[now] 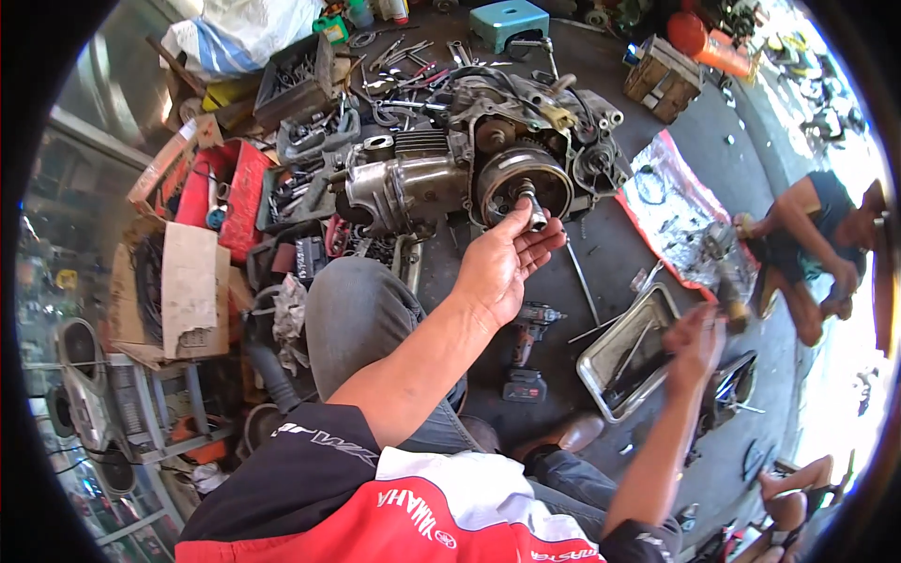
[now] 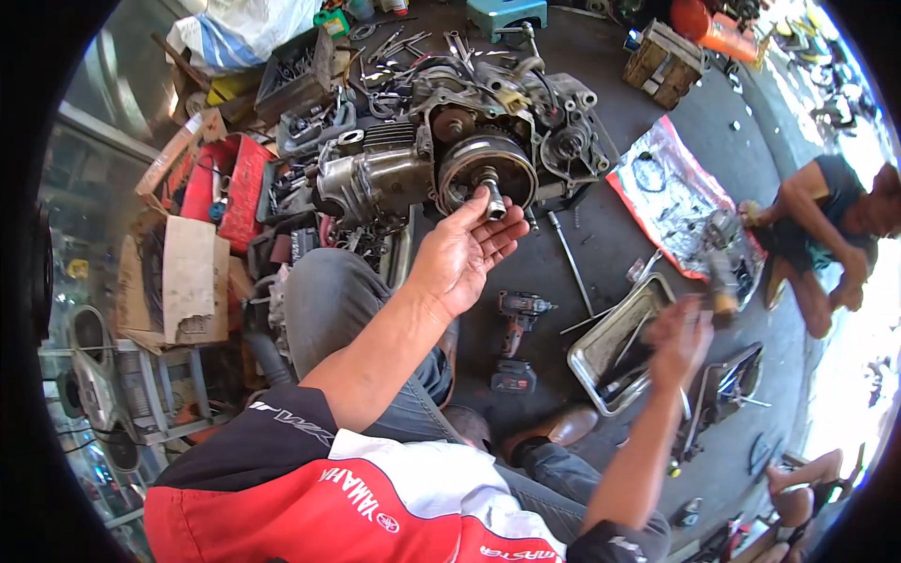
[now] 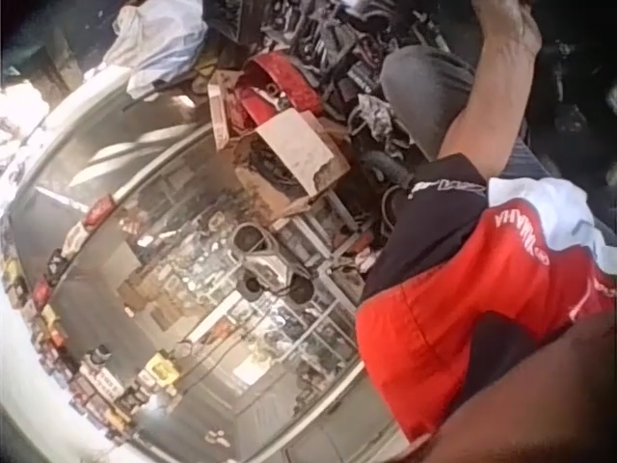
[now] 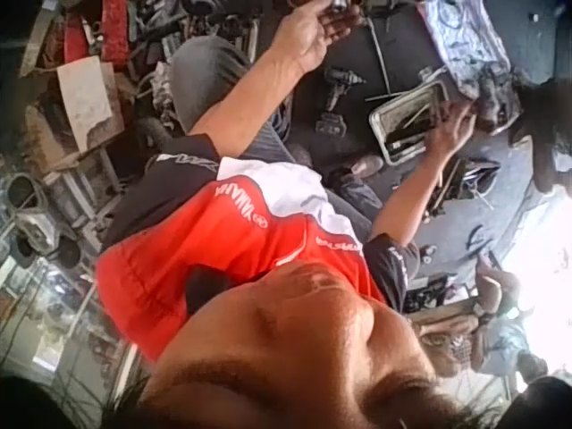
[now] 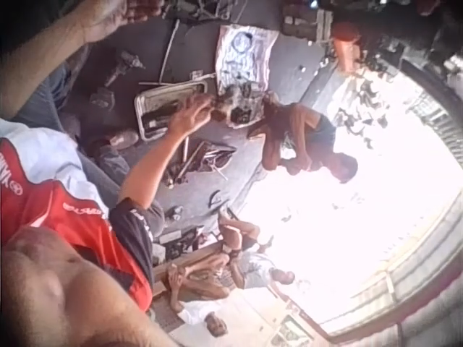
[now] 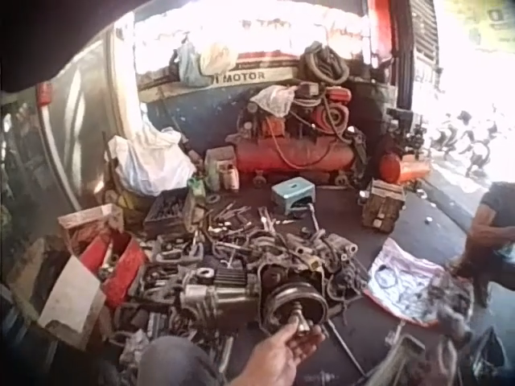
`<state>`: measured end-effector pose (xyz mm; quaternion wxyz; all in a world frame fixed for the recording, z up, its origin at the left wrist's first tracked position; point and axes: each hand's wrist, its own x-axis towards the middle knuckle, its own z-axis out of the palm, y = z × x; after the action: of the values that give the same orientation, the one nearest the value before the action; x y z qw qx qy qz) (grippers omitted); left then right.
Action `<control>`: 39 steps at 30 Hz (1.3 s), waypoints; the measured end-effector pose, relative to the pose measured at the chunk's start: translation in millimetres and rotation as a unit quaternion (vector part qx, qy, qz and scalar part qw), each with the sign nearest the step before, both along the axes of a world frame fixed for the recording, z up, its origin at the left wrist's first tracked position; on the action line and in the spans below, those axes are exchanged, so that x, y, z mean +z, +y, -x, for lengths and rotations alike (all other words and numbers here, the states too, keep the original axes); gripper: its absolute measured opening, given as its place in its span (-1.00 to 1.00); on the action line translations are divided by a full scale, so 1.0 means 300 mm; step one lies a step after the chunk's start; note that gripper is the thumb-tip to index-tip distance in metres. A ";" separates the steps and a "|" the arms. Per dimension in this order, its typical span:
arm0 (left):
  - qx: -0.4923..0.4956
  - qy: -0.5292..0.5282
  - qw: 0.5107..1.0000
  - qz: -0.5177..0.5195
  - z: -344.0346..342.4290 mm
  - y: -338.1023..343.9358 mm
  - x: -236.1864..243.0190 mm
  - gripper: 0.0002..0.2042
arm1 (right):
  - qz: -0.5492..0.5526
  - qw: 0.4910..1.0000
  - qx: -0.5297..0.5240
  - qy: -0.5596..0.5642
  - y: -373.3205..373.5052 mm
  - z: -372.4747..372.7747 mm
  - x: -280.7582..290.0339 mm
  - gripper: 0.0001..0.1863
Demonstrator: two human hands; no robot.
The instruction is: The recorder is disassembling or assembling parts of a motorcycle engine, specifically working on the flywheel/magneto area using various tools.
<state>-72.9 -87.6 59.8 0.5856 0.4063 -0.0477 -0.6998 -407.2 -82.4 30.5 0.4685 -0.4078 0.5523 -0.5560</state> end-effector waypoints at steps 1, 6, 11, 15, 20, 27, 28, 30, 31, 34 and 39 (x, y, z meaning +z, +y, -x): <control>0.003 0.004 1.000 0.000 0.003 -0.001 0.001 -0.61 | -0.006 1.000 0.007 0.005 0.037 -0.133 -0.010 -0.57; 0.004 0.035 0.999 0.013 0.008 -0.004 -0.006 -0.64 | 0.046 0.994 0.096 -0.033 0.199 -0.605 -0.166 -0.38; -0.003 0.050 0.999 0.015 0.002 -0.007 -0.031 -0.66 | 0.142 0.983 0.114 0.037 0.163 -0.727 -0.183 -0.37; 0.004 0.096 0.995 0.011 -0.003 -0.012 -0.035 -0.69 | 0.122 0.983 0.117 0.074 0.141 -0.715 -0.135 -0.38; -0.005 0.093 0.996 -0.001 -0.006 0.002 -0.010 -0.63 | 0.140 0.977 0.122 0.103 0.174 -0.711 -0.128 -0.40; 0.013 0.134 0.991 -0.023 -0.005 -0.009 -0.024 -0.66 | 0.125 0.984 0.108 0.066 0.165 -0.720 -0.106 -0.33; 0.020 0.162 0.986 -0.019 -0.003 -0.010 -0.031 -0.68 | 0.112 0.983 0.088 0.115 0.156 -0.714 -0.106 -0.32; 0.035 0.136 0.990 -0.028 -0.008 -0.002 -0.043 -0.70 | 0.093 0.978 0.077 0.172 0.147 -0.707 -0.113 -0.29; 0.031 0.126 0.991 -0.034 -0.007 -0.010 -0.046 -0.72 | 0.041 0.997 0.060 0.036 0.147 -0.705 -0.122 -0.33; 0.028 0.116 0.993 -0.017 -0.018 -0.006 -0.050 -0.71 | 0.059 0.996 0.052 0.047 0.156 -0.706 -0.154 -0.59; -0.015 0.100 0.994 0.039 -0.048 -0.008 -0.022 -0.64 | 0.102 0.961 0.107 0.233 0.205 -0.679 -0.111 -0.84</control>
<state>-58.5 -90.0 53.3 0.5919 0.3105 -0.0223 -0.7434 -203.6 -20.9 -2.8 0.3400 -0.6285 0.5391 -0.4458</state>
